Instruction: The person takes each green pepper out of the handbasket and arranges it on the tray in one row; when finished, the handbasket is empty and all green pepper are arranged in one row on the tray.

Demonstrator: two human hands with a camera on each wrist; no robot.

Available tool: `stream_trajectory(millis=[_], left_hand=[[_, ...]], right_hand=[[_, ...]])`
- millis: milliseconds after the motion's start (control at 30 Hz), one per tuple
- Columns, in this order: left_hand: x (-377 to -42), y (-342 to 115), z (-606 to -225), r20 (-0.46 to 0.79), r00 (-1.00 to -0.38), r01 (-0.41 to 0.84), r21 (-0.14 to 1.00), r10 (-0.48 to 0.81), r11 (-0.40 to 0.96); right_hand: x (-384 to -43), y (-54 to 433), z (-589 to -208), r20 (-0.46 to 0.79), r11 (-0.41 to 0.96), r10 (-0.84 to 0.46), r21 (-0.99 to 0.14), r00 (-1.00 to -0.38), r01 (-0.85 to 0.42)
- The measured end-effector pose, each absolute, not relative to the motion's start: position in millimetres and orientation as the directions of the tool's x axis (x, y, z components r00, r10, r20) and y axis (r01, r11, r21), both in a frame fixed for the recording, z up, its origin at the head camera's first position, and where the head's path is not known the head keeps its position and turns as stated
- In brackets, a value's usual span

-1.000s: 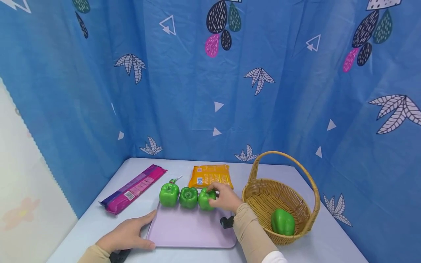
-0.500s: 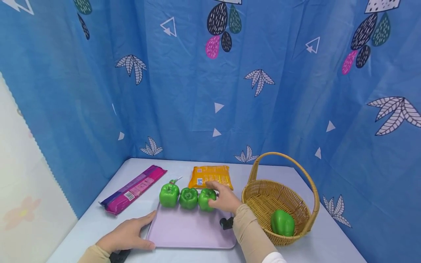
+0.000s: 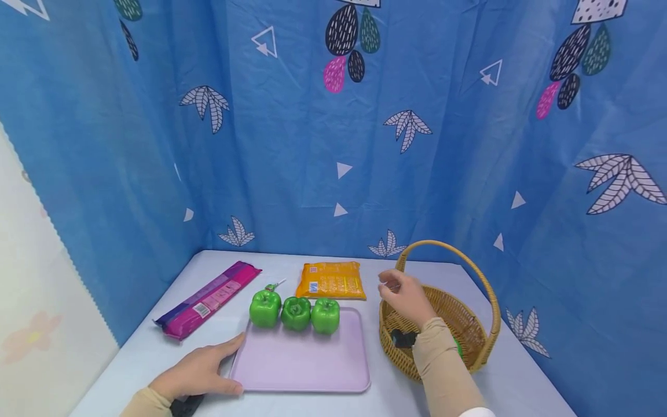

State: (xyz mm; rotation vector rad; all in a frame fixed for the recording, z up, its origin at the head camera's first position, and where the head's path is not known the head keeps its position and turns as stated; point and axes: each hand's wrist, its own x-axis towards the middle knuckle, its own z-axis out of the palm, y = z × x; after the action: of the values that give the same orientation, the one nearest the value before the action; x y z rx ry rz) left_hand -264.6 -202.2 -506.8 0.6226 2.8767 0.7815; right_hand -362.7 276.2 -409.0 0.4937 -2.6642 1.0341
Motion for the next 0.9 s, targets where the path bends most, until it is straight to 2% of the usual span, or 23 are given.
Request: stream_trajectory(millis=[133,300,433,667,900], left_hand=[[-265.5,-202.6,-508.7,0.010,-0.914,0.356,0.501,0.406,0.789],[-265.9,-203.1,-507.5,-0.005,-0.917,0.341,0.513,0.400,0.788],[-265.1,-202.9,-507.3,-0.012,-0.919,0.331,0.521,0.395,0.786],[-264.8,-203.0,-508.6,0.001,-0.915,0.347,0.511,0.403,0.786],[-265.8,-202.5,-508.8,0.019,-0.913,0.365,0.489,0.408,0.793]], right_hand=[[-363.8,307.2,-417.3,0.271,0.778,-0.147,-0.562,-0.951,-0.280],[-366.4,328.9,-439.9,0.178,0.897,-0.044,-0.426,-0.983,-0.117],[-365.6,338.7,-446.2,0.104,0.941,0.021,-0.338,-0.994,-0.016],[-355.9,343.8,-448.4,-0.089,0.932,0.158,-0.316,-0.983,0.179],[-351.1,340.4,-448.4,-0.159,0.925,0.171,-0.315,-0.972,0.214]])
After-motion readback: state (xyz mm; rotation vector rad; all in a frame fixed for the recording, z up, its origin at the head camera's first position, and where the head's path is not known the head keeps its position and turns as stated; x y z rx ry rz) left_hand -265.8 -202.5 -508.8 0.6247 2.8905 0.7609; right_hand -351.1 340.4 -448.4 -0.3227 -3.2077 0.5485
